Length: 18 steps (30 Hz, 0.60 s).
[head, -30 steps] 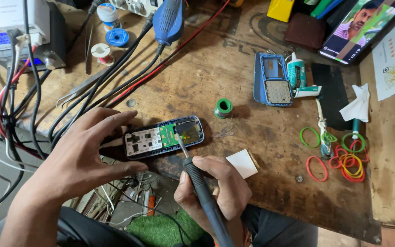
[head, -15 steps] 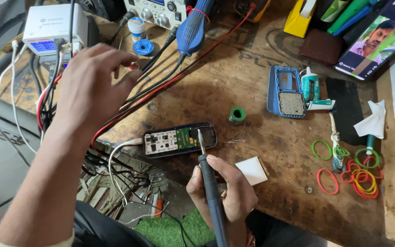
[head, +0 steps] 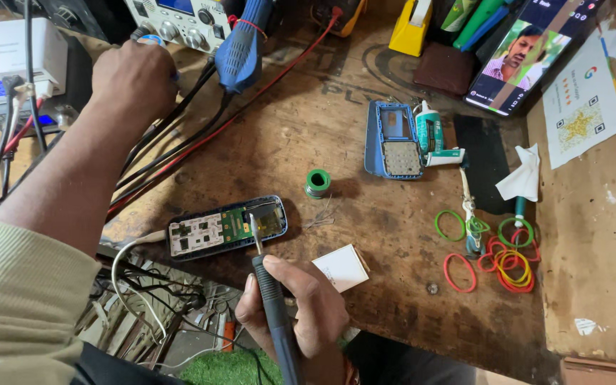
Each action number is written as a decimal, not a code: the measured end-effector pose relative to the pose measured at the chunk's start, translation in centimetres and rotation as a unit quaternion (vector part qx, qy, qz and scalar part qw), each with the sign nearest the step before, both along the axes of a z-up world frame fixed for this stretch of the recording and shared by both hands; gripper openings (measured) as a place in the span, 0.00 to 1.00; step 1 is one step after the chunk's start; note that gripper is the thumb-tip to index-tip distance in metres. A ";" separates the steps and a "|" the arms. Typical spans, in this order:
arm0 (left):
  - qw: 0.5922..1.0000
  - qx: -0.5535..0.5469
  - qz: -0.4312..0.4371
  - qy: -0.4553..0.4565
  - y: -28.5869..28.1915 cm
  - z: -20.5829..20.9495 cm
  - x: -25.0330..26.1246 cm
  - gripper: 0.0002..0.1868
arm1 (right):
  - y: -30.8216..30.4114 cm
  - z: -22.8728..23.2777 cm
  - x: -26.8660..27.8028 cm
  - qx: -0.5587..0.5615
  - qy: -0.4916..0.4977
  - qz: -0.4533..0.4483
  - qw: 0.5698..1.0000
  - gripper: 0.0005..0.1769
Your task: The person uses a metal spudger and a soldering iron to work on a disassembled mobile phone's motherboard. They remove the battery, apply solder to the battery connector, and then solder components on the phone's circuit board.
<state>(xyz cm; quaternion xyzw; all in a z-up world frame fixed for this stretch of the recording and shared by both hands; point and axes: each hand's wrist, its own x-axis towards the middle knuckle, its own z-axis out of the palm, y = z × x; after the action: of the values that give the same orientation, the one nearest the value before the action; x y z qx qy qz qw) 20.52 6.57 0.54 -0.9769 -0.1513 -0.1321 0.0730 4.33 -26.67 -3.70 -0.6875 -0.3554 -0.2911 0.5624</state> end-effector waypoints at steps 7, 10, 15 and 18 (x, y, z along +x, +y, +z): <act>0.929 -0.034 -0.235 -0.285 2.1 2.6 -5.9 0.09 | 0.0 0.0 0.2 0.048 0.027 0.032 0.998 0.19; 0.864 -0.316 -0.168 -0.355 1.5 1.1 -13.8 0.12 | -0.5 -0.1 0.1 -0.023 0.033 0.008 0.999 0.20; 0.757 -0.507 -0.062 -0.407 -5.3 -0.9 -23.0 0.16 | -0.4 -0.9 -0.2 0.040 0.075 0.049 0.995 0.21; 0.649 -0.619 -0.109 -0.429 -9.4 -0.7 -23.7 0.27 | -0.1 -1.3 -0.3 0.046 0.056 0.015 0.997 0.21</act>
<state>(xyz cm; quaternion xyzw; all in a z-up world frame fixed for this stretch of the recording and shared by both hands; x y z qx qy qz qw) -3.17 -2.83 -0.11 -0.6390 -0.1046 -0.4189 -0.6366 4.04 -26.76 -5.04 -0.6709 -0.3201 -0.2597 0.6164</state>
